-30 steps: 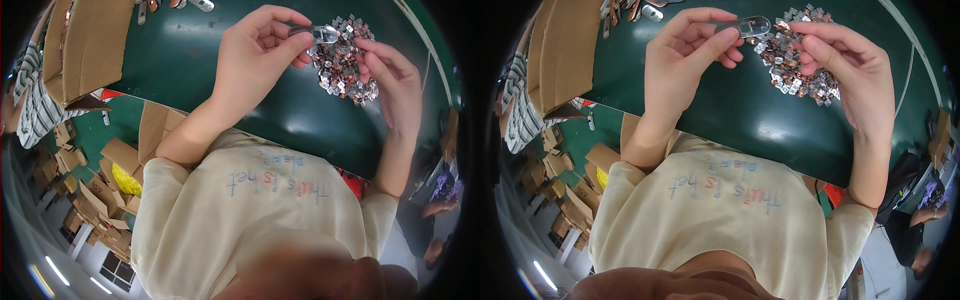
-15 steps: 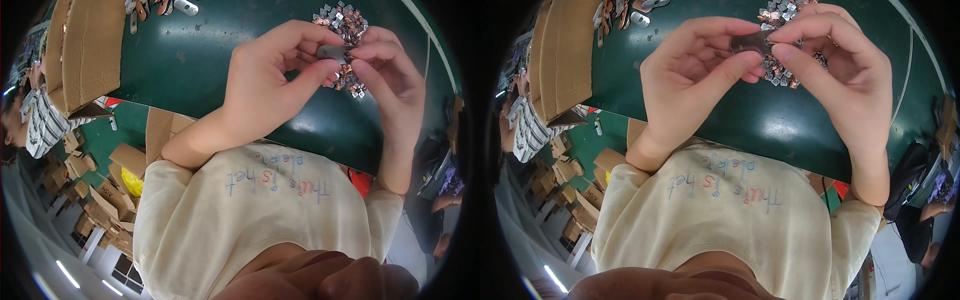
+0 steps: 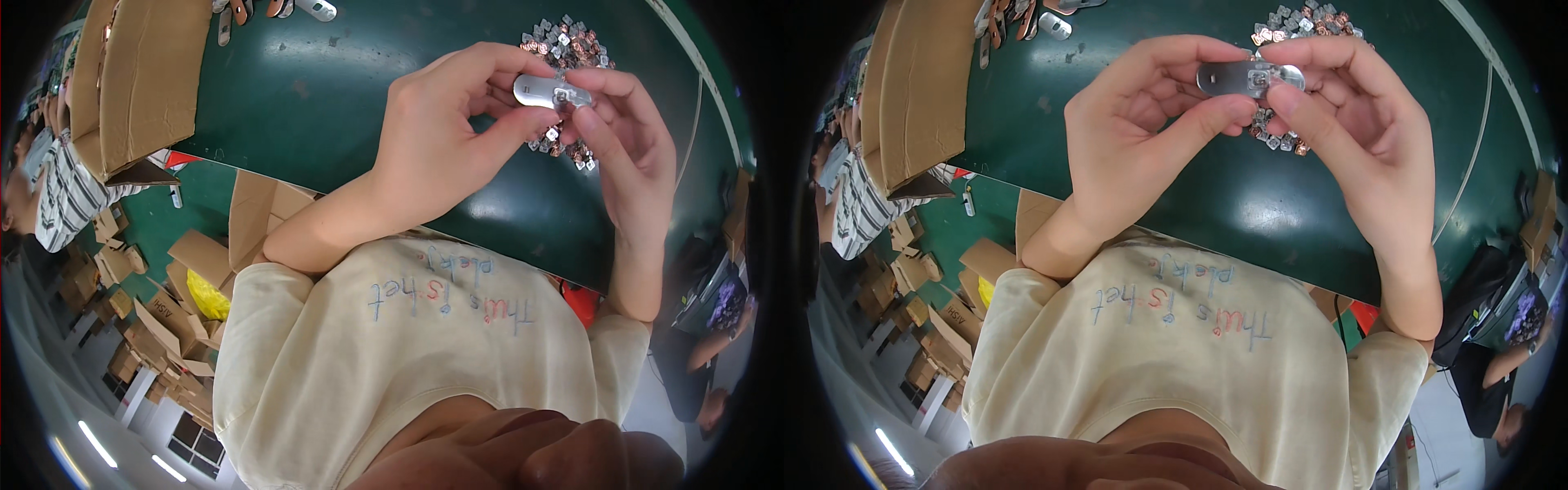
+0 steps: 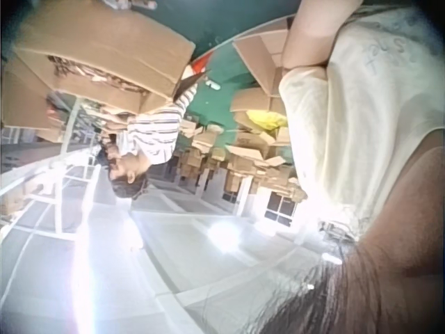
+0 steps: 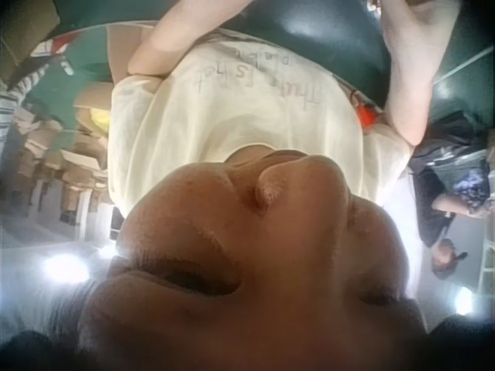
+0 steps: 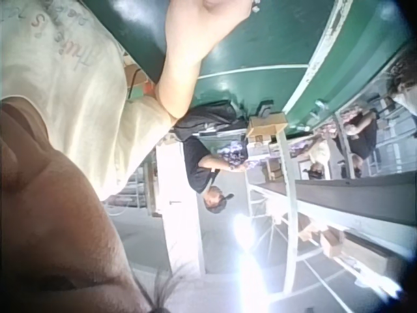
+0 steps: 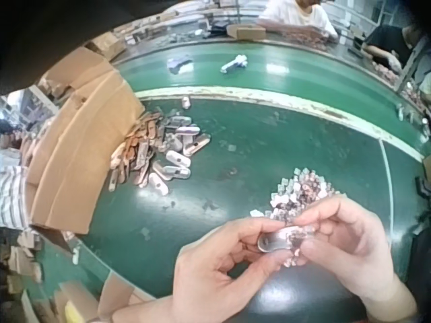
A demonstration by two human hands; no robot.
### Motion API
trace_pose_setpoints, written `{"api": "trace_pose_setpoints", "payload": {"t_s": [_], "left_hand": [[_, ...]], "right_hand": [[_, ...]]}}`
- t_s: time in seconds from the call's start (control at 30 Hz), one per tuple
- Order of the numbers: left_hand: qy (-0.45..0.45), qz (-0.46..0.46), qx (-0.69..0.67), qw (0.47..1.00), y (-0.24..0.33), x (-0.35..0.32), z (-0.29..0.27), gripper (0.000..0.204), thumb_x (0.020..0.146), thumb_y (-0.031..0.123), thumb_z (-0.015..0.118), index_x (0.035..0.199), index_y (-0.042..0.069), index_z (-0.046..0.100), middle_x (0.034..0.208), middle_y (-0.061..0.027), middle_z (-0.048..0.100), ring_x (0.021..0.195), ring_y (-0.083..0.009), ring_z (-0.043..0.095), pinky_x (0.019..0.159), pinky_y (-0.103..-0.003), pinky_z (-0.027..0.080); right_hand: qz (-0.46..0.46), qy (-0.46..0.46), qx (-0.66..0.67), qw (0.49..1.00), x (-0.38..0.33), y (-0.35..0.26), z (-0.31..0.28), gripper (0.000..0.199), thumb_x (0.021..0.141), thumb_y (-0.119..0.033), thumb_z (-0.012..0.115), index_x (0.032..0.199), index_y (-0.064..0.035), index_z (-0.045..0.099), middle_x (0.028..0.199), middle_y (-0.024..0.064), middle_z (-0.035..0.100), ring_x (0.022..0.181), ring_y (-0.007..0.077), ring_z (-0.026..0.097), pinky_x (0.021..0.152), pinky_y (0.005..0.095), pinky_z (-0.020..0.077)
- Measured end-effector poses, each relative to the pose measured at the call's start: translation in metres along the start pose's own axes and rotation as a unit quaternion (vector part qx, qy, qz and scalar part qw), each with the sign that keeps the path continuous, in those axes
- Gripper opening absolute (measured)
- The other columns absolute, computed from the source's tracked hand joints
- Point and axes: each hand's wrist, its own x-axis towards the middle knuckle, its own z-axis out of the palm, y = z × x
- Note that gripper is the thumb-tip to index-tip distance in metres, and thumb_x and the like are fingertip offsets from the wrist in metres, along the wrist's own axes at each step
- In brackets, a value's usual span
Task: The person assembles handheld electronic devices by fitting small metal pieces into metal plates and installing components into plastic housings by hand.
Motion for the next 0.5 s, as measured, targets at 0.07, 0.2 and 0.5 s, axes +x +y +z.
{"api": "trace_pose_setpoints", "payload": {"t_s": [0.07, 0.2, 0.5], "left_hand": [[-0.035, -0.016, -0.016, 0.999, 0.003, 0.004, -0.005, 0.028, 0.076, -0.006, 0.061, 0.103, -0.007, 0.053, 0.086, -0.0104, 0.061, 0.074, -0.0132, 0.061, 0.065, -0.021, 0.050], [-0.014, -0.081, 0.005, 0.997, 0.011, 0.002, -0.013, 0.027, 0.076, -0.006, 0.061, 0.102, -0.005, 0.054, 0.082, -0.0075, 0.060, 0.071, -0.0113, 0.060, 0.064, -0.020, 0.048], [-0.111, -0.066, 0.044, 0.991, 0.010, 0.020, -0.033, 0.025, 0.078, -0.004, 0.060, 0.102, -0.005, 0.052, 0.089, -0.0085, 0.059, 0.074, -0.0110, 0.060, 0.066, -0.022, 0.050]], "right_hand": [[-0.020, 0.025, -0.005, 0.999, 0.005, -0.003, 0.001, 0.025, 0.084, -0.002, 0.051, 0.109, 0.0037, 0.050, 0.099, 0.0090, 0.056, 0.084, 0.0115, 0.054, 0.070, 0.0212, 0.0426], [-0.059, 0.111, -0.009, 0.992, 0.021, -0.009, -0.021, 0.027, 0.084, -0.008, 0.055, 0.109, 0.0029, 0.052, 0.100, 0.0101, 0.058, 0.089, 0.0130, 0.056, 0.072, 0.0224, 0.0427], [-0.096, 0.327, -0.141, 0.929, 0.086, 0.035, -0.143, 0.016, 0.082, -0.007, 0.053, 0.096, 0.0003, 0.055, 0.082, 0.0036, 0.058, 0.068, 0.0075, 0.053, 0.055, 0.0200, 0.0423]]}}
